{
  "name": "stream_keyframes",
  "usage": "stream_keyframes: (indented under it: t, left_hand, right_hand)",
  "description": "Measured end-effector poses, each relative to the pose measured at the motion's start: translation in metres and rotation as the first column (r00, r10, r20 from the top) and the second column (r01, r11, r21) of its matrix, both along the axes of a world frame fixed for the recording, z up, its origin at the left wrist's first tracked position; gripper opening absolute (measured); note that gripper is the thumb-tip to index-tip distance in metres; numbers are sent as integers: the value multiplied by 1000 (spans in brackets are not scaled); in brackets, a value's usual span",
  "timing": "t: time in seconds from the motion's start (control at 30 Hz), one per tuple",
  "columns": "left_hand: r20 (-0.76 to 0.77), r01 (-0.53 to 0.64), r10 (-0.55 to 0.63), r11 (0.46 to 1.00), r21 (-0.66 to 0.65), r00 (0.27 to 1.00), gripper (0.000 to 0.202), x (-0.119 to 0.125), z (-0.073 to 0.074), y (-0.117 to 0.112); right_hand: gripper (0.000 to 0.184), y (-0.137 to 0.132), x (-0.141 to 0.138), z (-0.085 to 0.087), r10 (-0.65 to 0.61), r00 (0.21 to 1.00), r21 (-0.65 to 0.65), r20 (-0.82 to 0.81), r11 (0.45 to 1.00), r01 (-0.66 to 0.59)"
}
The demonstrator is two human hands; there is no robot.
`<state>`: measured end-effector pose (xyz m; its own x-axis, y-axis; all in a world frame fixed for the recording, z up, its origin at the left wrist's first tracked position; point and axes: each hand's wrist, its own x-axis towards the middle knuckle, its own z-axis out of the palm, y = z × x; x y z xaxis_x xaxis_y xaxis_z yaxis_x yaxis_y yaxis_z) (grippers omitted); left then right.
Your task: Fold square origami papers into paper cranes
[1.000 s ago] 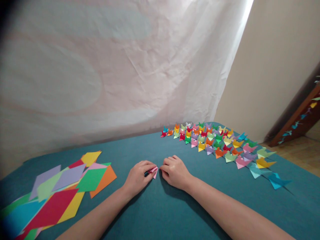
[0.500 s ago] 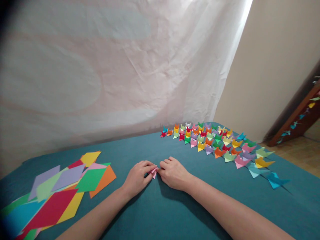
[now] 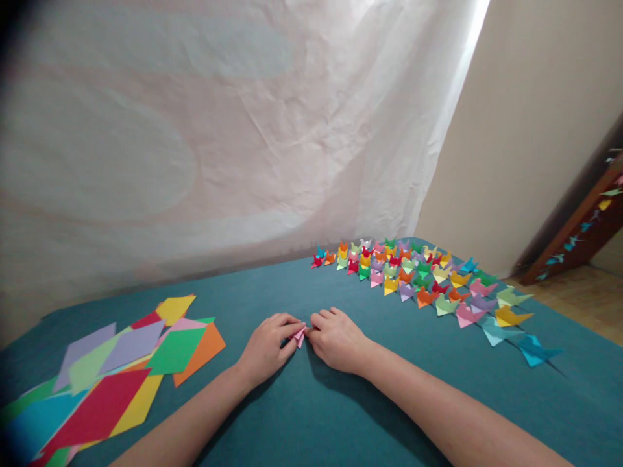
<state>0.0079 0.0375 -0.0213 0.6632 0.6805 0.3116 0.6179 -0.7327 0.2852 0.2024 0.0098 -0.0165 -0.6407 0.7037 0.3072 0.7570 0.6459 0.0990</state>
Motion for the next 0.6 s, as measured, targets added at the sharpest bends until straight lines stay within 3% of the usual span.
stream_keyframes:
  t: [0.37, 0.6]
  left_hand:
    - [-30, 27, -26, 999, 26, 999, 28, 0, 6, -5]
    - [-56, 41, -38, 998, 50, 998, 32, -1, 7, -6]
  right_hand:
    - [22, -2, 1, 2, -18, 998, -39, -58, 999, 16]
    - [22, 7, 13, -6, 82, 979, -91, -188, 991, -101]
